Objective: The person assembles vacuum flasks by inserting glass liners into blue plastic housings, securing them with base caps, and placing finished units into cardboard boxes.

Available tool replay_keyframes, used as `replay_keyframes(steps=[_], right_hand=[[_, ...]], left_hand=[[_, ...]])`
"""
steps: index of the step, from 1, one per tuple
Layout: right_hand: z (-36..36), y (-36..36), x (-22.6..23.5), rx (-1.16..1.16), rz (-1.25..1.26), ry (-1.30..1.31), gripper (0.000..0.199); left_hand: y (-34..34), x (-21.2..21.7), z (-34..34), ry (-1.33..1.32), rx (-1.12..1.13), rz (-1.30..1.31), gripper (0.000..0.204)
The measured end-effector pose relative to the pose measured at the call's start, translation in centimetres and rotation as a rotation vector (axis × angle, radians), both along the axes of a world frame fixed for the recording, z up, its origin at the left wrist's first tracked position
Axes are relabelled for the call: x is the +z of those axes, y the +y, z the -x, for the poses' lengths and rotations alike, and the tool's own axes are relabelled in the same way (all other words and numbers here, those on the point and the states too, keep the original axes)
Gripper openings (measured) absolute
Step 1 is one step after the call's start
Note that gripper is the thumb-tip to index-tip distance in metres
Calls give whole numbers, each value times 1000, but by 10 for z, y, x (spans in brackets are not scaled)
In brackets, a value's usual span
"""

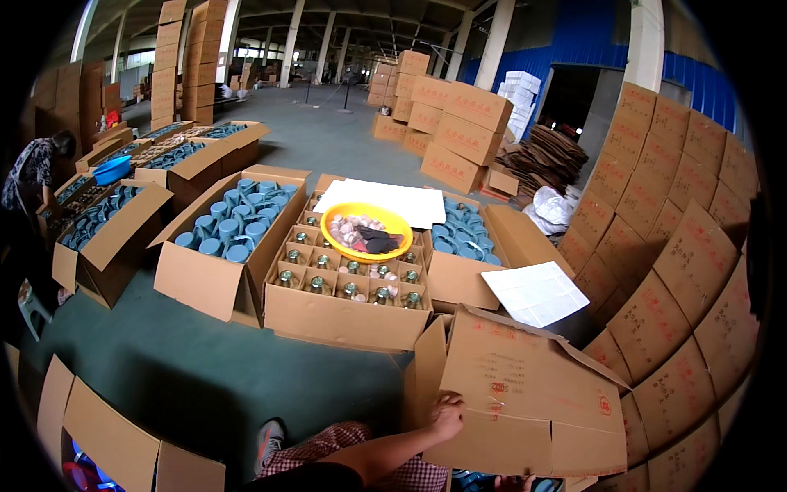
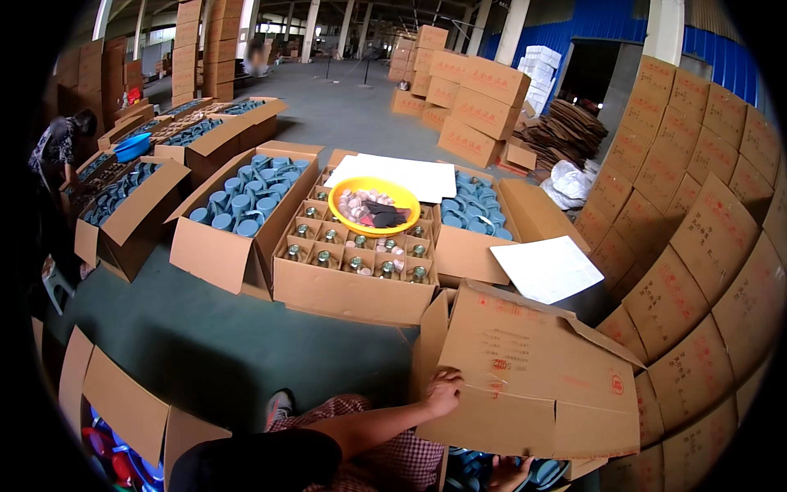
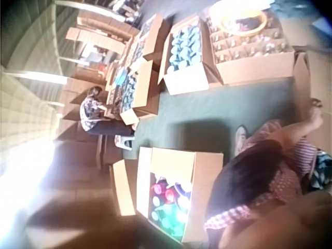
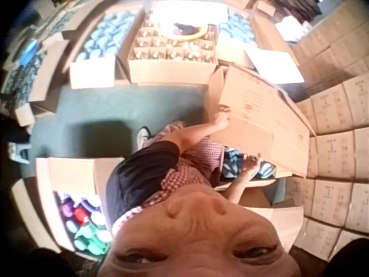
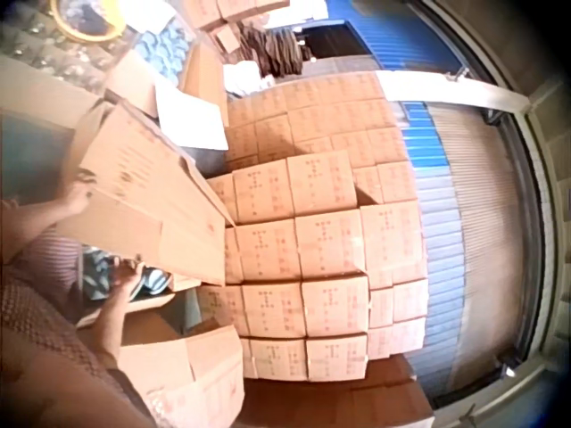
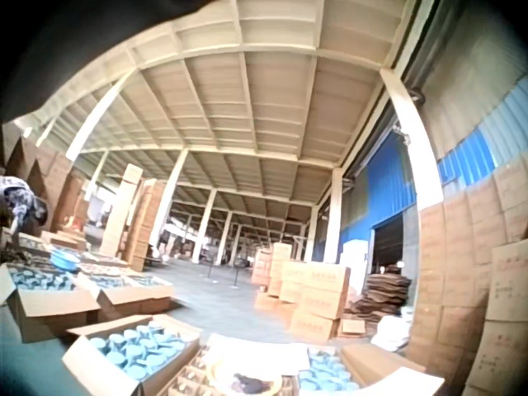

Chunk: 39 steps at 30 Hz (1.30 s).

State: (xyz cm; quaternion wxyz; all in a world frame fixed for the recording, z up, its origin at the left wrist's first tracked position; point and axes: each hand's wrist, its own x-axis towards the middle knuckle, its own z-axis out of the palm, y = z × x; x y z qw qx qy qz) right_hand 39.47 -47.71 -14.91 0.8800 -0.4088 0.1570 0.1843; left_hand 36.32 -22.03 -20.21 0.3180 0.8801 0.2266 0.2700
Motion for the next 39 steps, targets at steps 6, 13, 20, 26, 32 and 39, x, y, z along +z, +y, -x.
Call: replay_keyframes(steps=[6,13,20,26,32,39], right_hand=[[-28,-18,-45,31,57,-108,40],[-22,-12,-42,28,23,-72,43],[-14,-5,-21,-3,7,-30,44],[-16,-5,-25,-65,39,-28,38],[-28,-11,-46,-82,36,10,39],[-43,-24,-91,28,28,-135,52]], left_hand=[[-1,-5,-1,-103,28,-49,26],[-2,-1,0,-5,43,-29,24],[-3,1,0,-39,45,4,26],[-4,-1,-2,-41,47,13,25],[-3,0,-1,-59,36,-21,24],[-3,1,-1,-58,33,8,23]])
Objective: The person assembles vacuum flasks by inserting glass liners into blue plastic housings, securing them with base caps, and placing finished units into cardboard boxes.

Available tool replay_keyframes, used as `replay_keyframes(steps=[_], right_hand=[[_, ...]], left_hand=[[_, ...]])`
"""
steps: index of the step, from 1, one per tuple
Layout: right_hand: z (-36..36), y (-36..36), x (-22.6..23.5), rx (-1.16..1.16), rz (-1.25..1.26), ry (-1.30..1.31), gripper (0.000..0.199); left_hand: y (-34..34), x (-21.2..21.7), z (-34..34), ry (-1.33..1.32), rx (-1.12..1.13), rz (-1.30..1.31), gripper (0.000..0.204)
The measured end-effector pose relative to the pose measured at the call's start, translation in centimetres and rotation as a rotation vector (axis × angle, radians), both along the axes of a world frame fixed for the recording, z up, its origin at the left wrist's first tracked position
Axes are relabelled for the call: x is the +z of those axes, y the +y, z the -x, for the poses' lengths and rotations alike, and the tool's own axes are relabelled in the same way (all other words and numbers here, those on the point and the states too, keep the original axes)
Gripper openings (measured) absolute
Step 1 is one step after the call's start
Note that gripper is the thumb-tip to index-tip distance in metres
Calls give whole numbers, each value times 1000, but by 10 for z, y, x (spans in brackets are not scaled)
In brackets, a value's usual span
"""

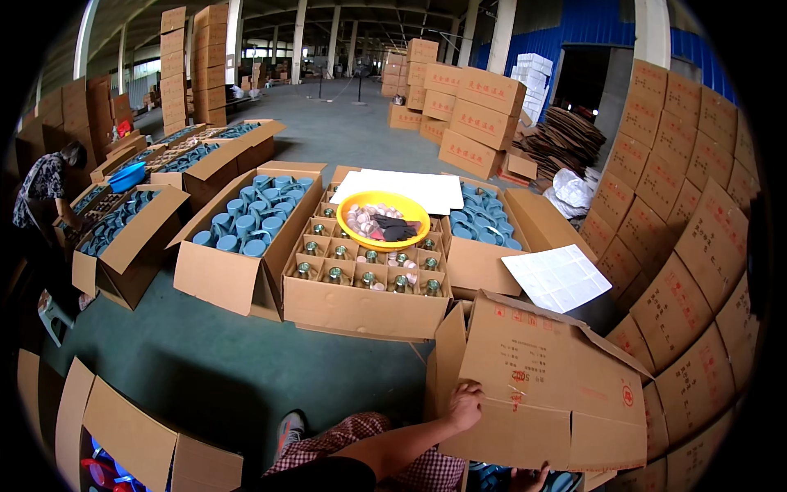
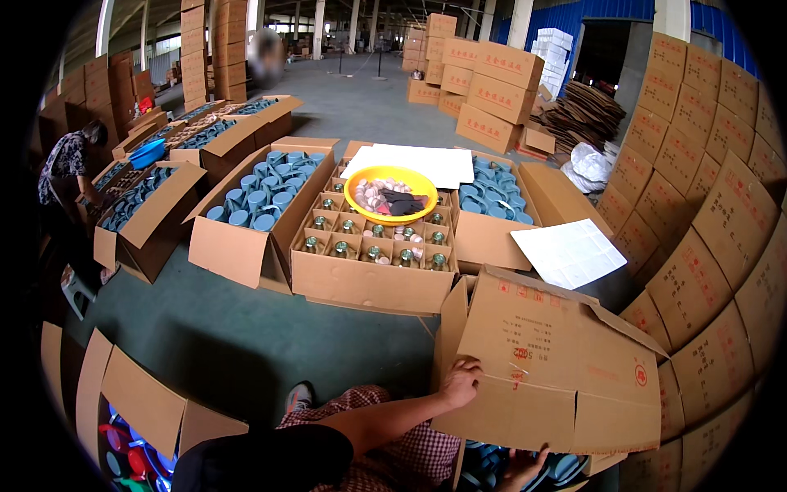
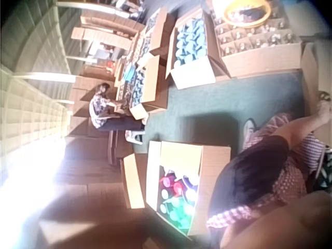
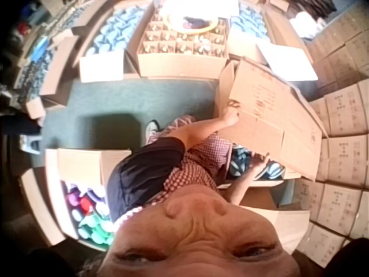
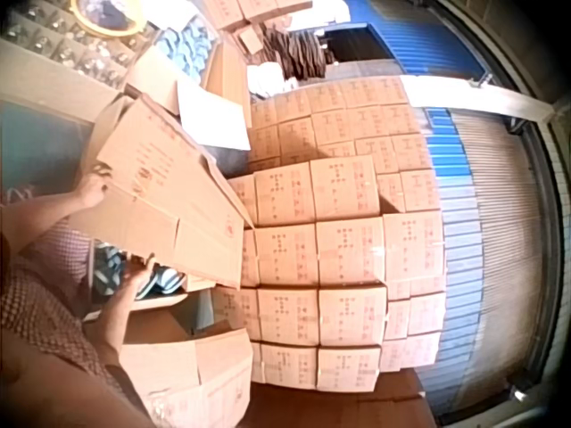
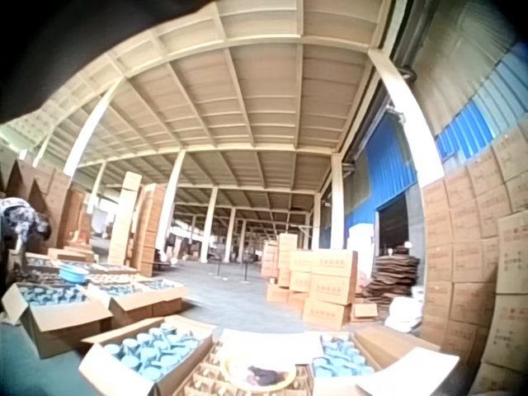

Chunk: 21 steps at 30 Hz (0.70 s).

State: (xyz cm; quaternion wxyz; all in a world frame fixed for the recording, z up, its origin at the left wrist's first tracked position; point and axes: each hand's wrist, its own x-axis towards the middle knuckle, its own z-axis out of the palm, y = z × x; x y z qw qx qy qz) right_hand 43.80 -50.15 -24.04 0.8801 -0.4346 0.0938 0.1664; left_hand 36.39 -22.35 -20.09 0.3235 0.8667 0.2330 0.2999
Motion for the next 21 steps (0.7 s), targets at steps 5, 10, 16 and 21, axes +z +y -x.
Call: replay_keyframes(steps=[5,10,16,21], right_hand=[[-1,0,-5,-17,-32,42,54],[4,5,3,3,-15,29,52],[5,2,25,37,-31,33,45],[2,3,52,71,-49,-26,13]], left_hand=[[2,4,3,49,-11,-10,23],[2,-4,0,16,7,-39,21],[1,-8,-3,-46,8,-66,21],[2,-12,-4,-110,33,-12,19]])
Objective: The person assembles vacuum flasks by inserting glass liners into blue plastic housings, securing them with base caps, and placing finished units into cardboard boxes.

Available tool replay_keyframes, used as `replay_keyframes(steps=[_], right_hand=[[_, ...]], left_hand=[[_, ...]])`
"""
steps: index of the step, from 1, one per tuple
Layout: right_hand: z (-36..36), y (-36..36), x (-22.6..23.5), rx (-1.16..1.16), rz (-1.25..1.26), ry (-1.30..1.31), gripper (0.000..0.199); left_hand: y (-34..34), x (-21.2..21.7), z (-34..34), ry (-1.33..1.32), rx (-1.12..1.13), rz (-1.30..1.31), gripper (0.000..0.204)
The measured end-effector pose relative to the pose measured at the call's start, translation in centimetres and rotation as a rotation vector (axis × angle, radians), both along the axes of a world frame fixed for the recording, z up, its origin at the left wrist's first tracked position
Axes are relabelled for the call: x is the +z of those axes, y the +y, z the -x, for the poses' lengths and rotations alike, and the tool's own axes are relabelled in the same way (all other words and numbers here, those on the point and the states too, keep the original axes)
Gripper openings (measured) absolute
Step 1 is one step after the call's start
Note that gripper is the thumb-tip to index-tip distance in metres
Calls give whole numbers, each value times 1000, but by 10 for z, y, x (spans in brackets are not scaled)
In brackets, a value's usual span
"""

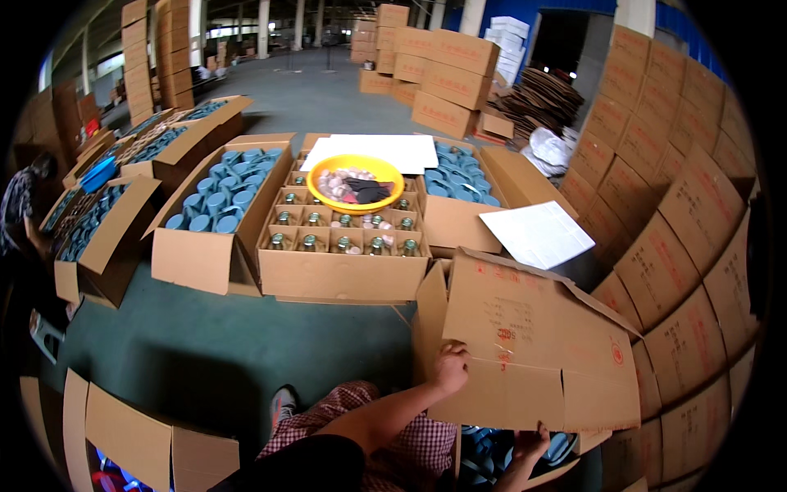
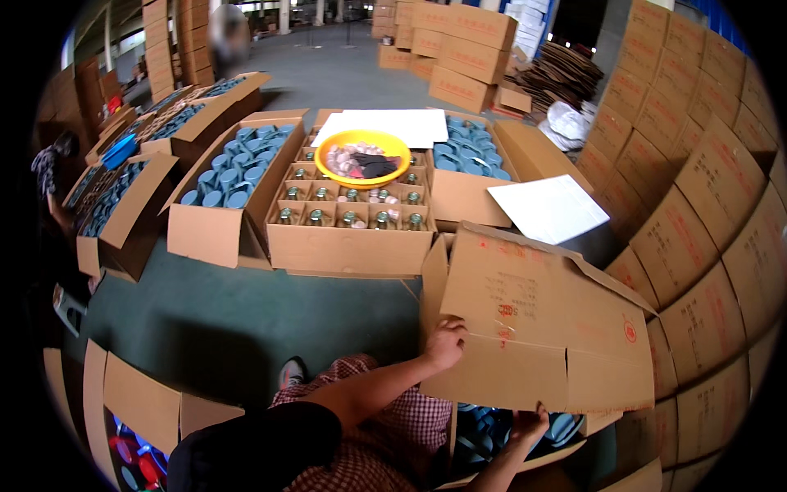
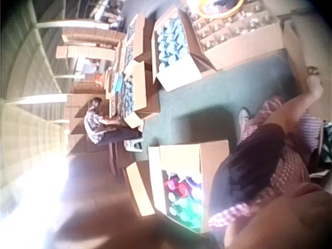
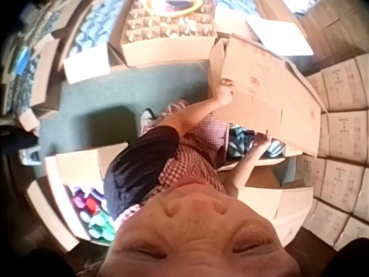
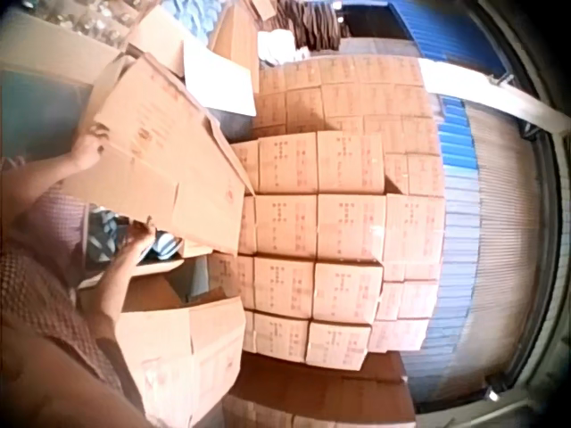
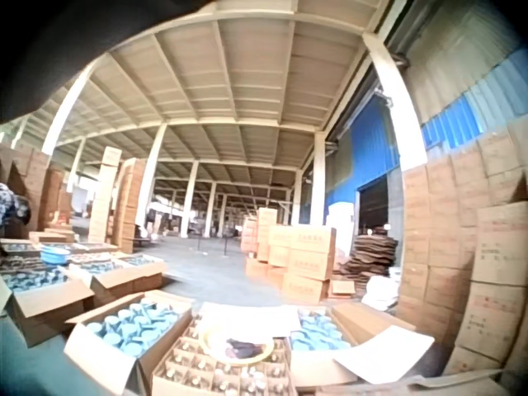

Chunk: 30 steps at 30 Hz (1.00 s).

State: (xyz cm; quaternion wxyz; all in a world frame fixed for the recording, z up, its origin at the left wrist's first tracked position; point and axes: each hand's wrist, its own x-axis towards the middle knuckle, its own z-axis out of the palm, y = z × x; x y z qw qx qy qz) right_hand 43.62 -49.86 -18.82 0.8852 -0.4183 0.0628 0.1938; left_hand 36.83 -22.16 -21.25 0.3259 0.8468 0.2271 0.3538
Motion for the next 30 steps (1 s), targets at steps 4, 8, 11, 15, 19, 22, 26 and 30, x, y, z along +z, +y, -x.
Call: replay_keyframes(steps=[4,8,11,15,19,22,26,30], right_hand=[[-30,-5,-21,12,-116,-4,46],[-35,11,-20,-62,-108,112,55],[-32,19,-14,-210,30,106,42],[0,59,68,-380,340,-90,8],[34,70,139,-278,94,-306,25],[66,35,195,-318,114,-453,30],[117,-18,256,-443,159,-548,31],[173,-98,293,-855,287,-607,27]], left_hand=[[14,-13,-5,-99,10,-26,28],[31,2,3,0,263,-141,46],[38,11,8,77,269,449,64],[95,-10,13,-46,-274,948,42],[124,8,33,-336,-508,1296,31],[71,56,34,-442,-430,1331,31],[14,141,34,-368,-694,1239,33],[-59,206,29,-327,-876,1131,34]])
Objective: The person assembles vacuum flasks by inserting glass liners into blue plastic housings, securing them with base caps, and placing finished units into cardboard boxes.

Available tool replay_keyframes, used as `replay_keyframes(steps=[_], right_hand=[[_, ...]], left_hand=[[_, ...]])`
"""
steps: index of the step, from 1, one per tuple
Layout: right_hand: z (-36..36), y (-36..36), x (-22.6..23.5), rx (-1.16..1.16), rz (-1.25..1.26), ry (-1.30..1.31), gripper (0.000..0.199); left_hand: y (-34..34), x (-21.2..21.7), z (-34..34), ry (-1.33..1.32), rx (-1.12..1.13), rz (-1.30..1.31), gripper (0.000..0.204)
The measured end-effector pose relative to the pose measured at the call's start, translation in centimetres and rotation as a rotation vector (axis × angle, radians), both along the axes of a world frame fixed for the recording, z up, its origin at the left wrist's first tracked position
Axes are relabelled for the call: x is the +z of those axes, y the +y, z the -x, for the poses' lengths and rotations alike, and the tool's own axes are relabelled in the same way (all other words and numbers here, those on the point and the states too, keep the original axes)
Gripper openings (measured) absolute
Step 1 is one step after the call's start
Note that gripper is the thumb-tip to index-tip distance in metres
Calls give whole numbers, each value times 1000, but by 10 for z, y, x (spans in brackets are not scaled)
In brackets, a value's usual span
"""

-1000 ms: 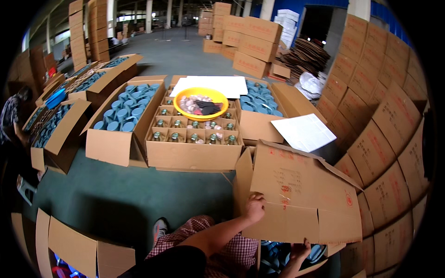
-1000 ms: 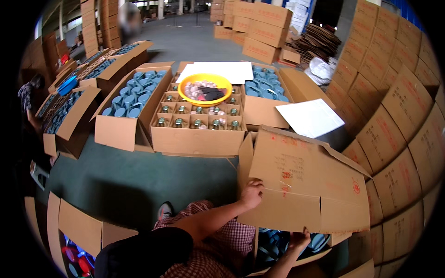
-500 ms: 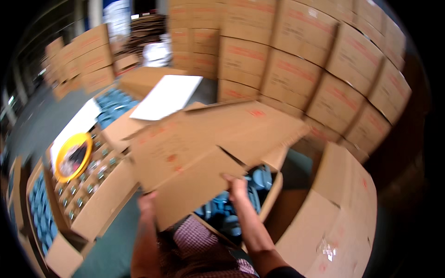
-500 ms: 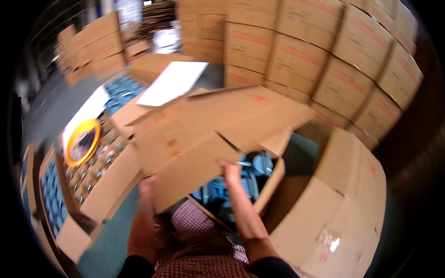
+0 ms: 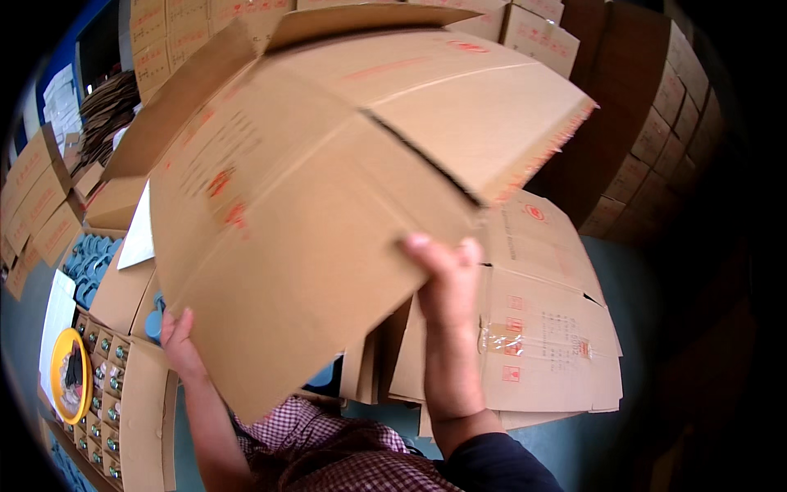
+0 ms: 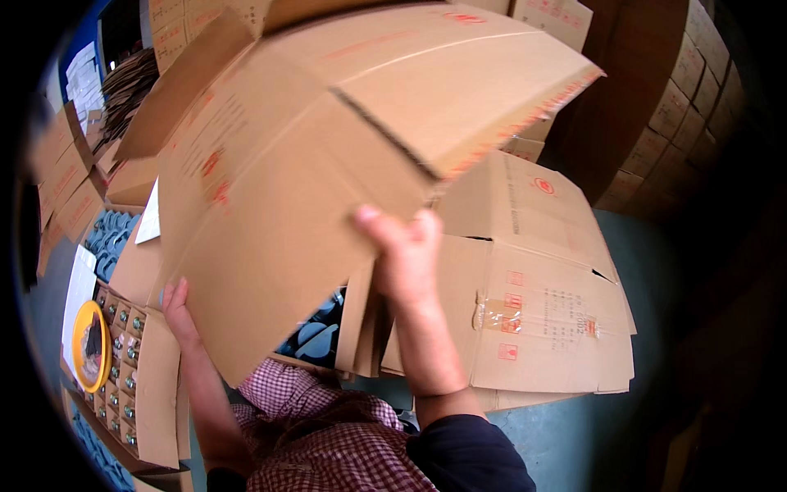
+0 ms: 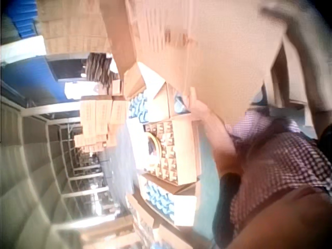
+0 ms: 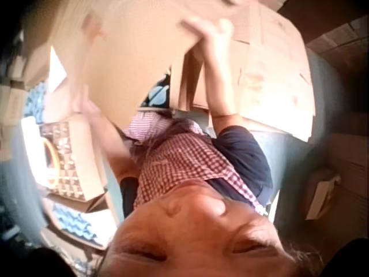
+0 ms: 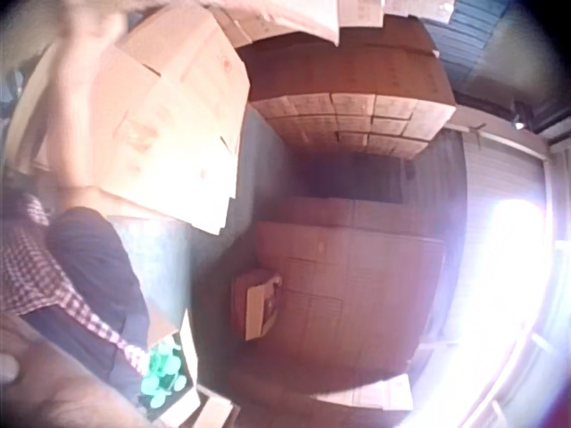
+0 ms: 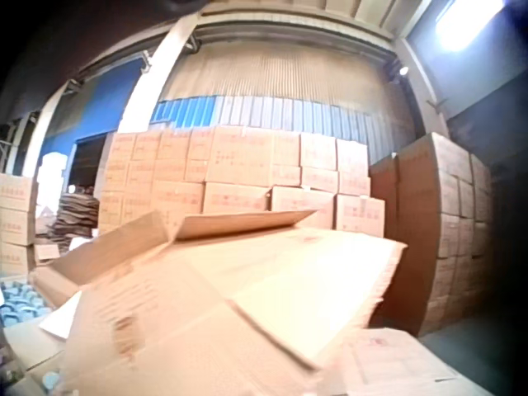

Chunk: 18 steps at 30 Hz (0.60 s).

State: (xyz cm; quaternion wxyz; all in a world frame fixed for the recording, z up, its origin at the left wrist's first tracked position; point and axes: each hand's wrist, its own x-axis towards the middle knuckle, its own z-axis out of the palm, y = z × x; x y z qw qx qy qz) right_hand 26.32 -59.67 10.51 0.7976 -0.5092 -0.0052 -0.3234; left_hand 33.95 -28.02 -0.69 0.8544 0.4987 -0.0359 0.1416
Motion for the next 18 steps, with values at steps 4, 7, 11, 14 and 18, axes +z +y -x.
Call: replay_keyframes(steps=[4,7,11,14,18], right_hand=[[56,-126,-11,-453,-106,-101,35],[111,-182,-27,-518,-253,-298,29],[238,-249,-89,-413,-240,-173,28],[317,-325,-160,-300,-287,190,28],[366,-389,-196,-529,-54,963,23]], left_hand=[[-130,65,68,-57,-308,137,36],[-162,73,127,39,-719,49,35],[-148,69,141,-244,-1381,-498,31],[-147,51,111,-384,-1187,-815,26],[-120,-23,64,63,-897,-591,26]])
